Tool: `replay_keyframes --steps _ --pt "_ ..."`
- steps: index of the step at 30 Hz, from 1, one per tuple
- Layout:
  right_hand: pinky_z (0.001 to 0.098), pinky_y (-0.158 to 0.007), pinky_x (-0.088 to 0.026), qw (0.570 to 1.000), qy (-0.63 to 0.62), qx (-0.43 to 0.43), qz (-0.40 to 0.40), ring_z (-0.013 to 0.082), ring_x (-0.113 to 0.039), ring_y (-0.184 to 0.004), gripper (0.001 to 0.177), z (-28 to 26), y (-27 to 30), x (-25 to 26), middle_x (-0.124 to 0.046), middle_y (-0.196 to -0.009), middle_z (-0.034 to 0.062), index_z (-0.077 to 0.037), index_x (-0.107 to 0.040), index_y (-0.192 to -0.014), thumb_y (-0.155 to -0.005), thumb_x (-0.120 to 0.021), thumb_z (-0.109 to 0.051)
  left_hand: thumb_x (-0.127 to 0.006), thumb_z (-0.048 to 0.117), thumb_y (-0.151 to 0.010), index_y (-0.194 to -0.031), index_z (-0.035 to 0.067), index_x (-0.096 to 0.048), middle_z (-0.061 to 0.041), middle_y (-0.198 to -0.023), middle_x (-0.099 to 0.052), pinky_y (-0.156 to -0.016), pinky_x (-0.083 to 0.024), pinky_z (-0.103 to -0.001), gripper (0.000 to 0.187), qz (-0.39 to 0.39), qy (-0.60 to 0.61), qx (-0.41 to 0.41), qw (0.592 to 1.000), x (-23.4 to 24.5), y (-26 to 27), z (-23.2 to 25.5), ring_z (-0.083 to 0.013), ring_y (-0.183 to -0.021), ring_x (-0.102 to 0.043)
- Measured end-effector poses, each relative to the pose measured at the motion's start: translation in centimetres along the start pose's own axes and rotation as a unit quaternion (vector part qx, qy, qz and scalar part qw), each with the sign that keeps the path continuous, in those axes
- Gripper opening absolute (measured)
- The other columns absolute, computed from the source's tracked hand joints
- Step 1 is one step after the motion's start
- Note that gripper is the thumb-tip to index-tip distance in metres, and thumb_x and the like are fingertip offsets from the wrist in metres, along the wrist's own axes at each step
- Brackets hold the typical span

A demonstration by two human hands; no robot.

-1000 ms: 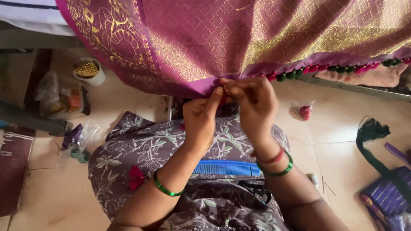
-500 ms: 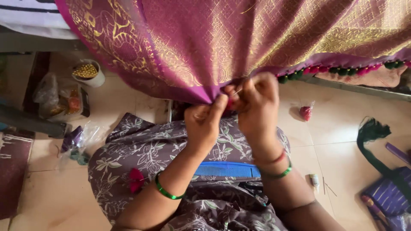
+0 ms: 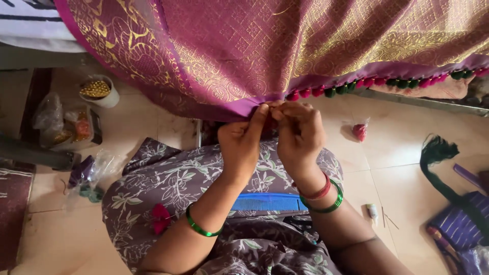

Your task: Sewing and preparing decorative tassels on the edge of a saree.

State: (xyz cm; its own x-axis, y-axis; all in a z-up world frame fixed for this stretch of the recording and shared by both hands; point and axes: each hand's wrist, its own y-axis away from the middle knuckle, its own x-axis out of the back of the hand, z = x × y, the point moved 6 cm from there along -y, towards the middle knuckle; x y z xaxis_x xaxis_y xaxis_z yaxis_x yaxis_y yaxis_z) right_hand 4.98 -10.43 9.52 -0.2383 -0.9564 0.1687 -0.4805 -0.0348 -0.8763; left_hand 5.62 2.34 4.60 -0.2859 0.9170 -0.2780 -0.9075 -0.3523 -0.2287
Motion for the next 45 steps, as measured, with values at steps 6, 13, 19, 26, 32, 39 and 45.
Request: replay_keyframes --steps 6,13,19,26,32,39,45 --pt "0.0294 -0.066 -0.058 0.786 -0.498 -0.356 0.082 0.0220 -0.071 -0.080 0.010 5.3 -0.1 -1.1 -0.068 -0.094 0.0191 -0.001 -0.051 -0.104 -0.106 -0.056 0.008 -0.072 0.019 -0.100 -0.057 0.004 -0.057 0.013 -0.059 -0.047 -0.050 -0.022 -0.026 0.048 0.037 0.092 0.029 0.995 -0.3 0.6 -0.7 0.0003 -0.056 -0.034" --pt "0.0300 -0.070 -0.060 0.897 -0.306 -0.306 0.088 0.0210 -0.072 -0.085 0.011 3.3 -0.6 -0.5 -0.063 -0.098 0.0125 -0.007 -0.048 -0.107 -0.105 -0.057 -0.001 -0.074 0.018 -0.099 -0.053 0.007 -0.053 0.011 -0.056 -0.044 -0.048 -0.020 -0.026 0.052 0.056 0.073 0.040 0.995 0.4 0.2 -2.4 0.0005 -0.053 -0.032" --pt "0.0323 -0.064 -0.060 0.694 -0.550 -0.458 0.080 0.0226 -0.073 -0.083 0.003 7.7 1.2 -1.7 -0.069 -0.094 0.0148 -0.004 -0.053 -0.105 -0.106 -0.054 -0.007 -0.074 0.017 -0.094 -0.061 0.007 -0.063 0.003 -0.065 -0.065 -0.056 -0.038 -0.024 0.036 0.046 0.213 0.108 0.970 -0.4 -0.1 -1.7 -0.0046 -0.057 -0.052" --pt "0.0394 -0.097 -0.064 0.818 -0.459 -0.341 0.068 0.0247 -0.073 -0.101 0.010 5.4 -1.2 -0.2 -0.068 -0.102 0.0106 -0.004 -0.054 -0.107 -0.108 -0.061 0.004 -0.075 0.023 -0.100 -0.090 0.002 -0.073 0.004 -0.081 -0.063 -0.063 -0.039 -0.023 0.022 -0.017 0.120 0.048 0.991 0.6 -2.0 -2.4 -0.0026 -0.073 -0.050" --pt "0.0366 -0.089 -0.064 0.831 -0.419 -0.365 0.032 0.0260 -0.075 -0.100 0.010 5.2 -2.3 -0.6 -0.068 -0.100 0.0101 -0.002 -0.054 -0.105 -0.104 -0.061 0.005 -0.072 0.023 -0.098 -0.096 -0.002 -0.075 -0.008 -0.088 -0.075 -0.071 -0.048 -0.026 0.025 -0.045 0.266 0.171 0.948 -1.2 -1.8 -3.2 -0.0111 -0.076 -0.064" --pt "0.0367 -0.087 -0.069 0.902 -0.288 -0.320 -0.034 0.0248 -0.076 -0.096 0.021 4.8 -5.6 1.4 -0.067 -0.096 0.0111 -0.002 -0.055 -0.098 -0.093 -0.054 0.019 -0.070 0.019 -0.095 -0.102 -0.005 -0.075 -0.015 -0.094 -0.078 -0.078 -0.054 -0.031 0.025 -0.024 0.317 0.211 0.924 -0.2 -2.0 -4.4 -0.0177 -0.079 -0.070" --pt "0.0387 -0.087 -0.057 0.959 -0.256 -0.115 0.038 0.0266 -0.069 -0.099 0.020 12.3 -13.3 13.3 -0.068 -0.113 0.0158 0.001 -0.065 -0.123 -0.113 -0.049 -0.006 -0.069 0.012 -0.095 -0.095 -0.005 -0.073 -0.018 -0.090 -0.078 -0.076 -0.055 -0.032 0.018 -0.016 0.235 0.166 0.958 1.3 -2.9 -2.3 -0.0195 -0.078 -0.074"
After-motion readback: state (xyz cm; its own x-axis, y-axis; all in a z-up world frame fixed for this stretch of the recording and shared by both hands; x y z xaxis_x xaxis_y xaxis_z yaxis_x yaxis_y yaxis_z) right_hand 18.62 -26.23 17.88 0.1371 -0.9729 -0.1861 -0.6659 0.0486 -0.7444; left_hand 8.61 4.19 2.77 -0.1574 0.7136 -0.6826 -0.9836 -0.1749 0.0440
